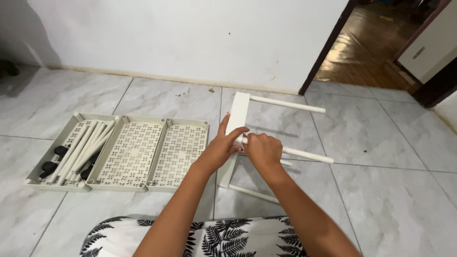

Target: The person assembles a white plastic storage unit by inserting rods into perforated panels and connecting them into a frame. They repeatedly adjust the frame and insert additional rods to secure the structure.

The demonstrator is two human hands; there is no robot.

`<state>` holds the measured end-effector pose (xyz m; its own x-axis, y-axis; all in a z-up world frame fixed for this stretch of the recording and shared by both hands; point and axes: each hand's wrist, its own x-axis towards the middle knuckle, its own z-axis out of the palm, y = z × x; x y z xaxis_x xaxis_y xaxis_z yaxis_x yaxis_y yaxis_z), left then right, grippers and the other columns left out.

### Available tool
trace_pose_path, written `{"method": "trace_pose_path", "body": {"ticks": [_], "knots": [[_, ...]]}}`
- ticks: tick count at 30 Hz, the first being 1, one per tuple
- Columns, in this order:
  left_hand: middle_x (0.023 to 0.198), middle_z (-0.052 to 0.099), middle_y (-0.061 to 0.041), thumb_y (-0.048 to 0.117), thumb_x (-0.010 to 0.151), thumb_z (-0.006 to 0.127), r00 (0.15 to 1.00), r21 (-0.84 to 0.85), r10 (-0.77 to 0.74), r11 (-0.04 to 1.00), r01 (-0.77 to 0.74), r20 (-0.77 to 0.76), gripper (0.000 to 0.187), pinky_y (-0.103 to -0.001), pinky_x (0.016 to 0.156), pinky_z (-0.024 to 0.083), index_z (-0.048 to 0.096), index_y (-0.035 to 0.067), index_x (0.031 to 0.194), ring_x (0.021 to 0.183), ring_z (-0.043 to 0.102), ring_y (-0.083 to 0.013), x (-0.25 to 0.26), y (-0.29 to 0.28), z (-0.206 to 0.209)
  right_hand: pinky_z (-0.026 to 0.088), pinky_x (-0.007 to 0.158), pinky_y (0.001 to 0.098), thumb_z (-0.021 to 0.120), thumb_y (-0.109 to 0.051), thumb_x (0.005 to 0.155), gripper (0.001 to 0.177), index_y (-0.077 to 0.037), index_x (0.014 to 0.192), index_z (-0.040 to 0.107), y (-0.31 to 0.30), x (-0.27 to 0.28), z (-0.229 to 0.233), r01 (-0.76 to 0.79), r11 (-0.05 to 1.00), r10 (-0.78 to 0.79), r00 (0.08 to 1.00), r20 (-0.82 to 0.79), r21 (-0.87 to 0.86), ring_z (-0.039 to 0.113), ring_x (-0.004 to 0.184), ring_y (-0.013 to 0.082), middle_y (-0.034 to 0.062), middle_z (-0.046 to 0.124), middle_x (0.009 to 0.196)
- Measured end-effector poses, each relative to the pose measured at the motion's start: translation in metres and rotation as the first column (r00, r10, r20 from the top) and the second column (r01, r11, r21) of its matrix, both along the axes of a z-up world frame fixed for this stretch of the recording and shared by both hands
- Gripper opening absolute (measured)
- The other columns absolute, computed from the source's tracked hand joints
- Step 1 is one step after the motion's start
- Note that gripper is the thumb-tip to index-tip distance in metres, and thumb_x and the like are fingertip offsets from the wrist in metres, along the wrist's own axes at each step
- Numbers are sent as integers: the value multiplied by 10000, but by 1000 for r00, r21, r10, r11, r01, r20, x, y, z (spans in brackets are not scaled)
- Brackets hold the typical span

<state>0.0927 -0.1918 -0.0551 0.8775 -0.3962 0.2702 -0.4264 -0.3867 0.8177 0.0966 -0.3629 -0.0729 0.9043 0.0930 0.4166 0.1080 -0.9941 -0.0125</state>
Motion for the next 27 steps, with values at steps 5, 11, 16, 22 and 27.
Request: {"method": "trace_pose_path", "body": {"ticks": [5, 11, 16, 22, 27], "knots": [[1688, 88, -205, -111, 791, 701, 994, 21, -31, 999, 29, 105, 732, -386, 931, 598, 553, 286, 1387, 1332, 546, -409, -3, 1, 1, 557, 671, 455, 766, -283, 782, 224, -60, 809, 761, -6, 32, 31, -72, 990, 121, 866, -484, 119, 728, 773, 338, 180, 741, 833], [1628, 199, -245, 58, 716, 845, 988, 163, 140, 975, -149, 60, 802, -440, 911, 569, 510, 332, 1390, 1190, 618, -449, 0, -8, -1, 556, 641, 431, 739, -219, 806, 257, -23, 972, 732, -6, 8, 24, -238, 970, 233, 966, -108, -38, 712, 789, 317, 169, 732, 878], [1527, 358, -355, 108, 725, 857, 943, 195, 276, 930, -311, 183, 839, -464, 857, 588, 490, 366, 1434, 1019, 681, -478, -2, -23, -11, 558, 615, 458, 722, -151, 818, 162, -55, 946, 700, -5, -1, 9, -237, 967, 251, 951, 183, -96, 713, 723, 308, 137, 733, 791], [1504, 401, -348, 127, 729, 830, 934, 194, 314, 919, -344, 172, 868, -466, 801, 598, 457, 396, 1465, 1002, 703, -441, 4, -24, -16, 575, 649, 467, 739, -233, 801, 154, -84, 839, 740, -7, 27, 8, -131, 989, 119, 979, -163, -65, 730, 702, 341, 168, 725, 756], [1405, 541, -303, 156, 690, 886, 916, 60, 275, 951, -304, 292, 900, -483, 844, 581, 476, 327, 1474, 1067, 676, -441, 3, -11, -19, 546, 611, 438, 817, -311, 756, 308, -24, 753, 706, -10, 58, 12, -225, 969, 240, 779, -579, 100, 698, 670, 334, 205, 690, 749]]}}
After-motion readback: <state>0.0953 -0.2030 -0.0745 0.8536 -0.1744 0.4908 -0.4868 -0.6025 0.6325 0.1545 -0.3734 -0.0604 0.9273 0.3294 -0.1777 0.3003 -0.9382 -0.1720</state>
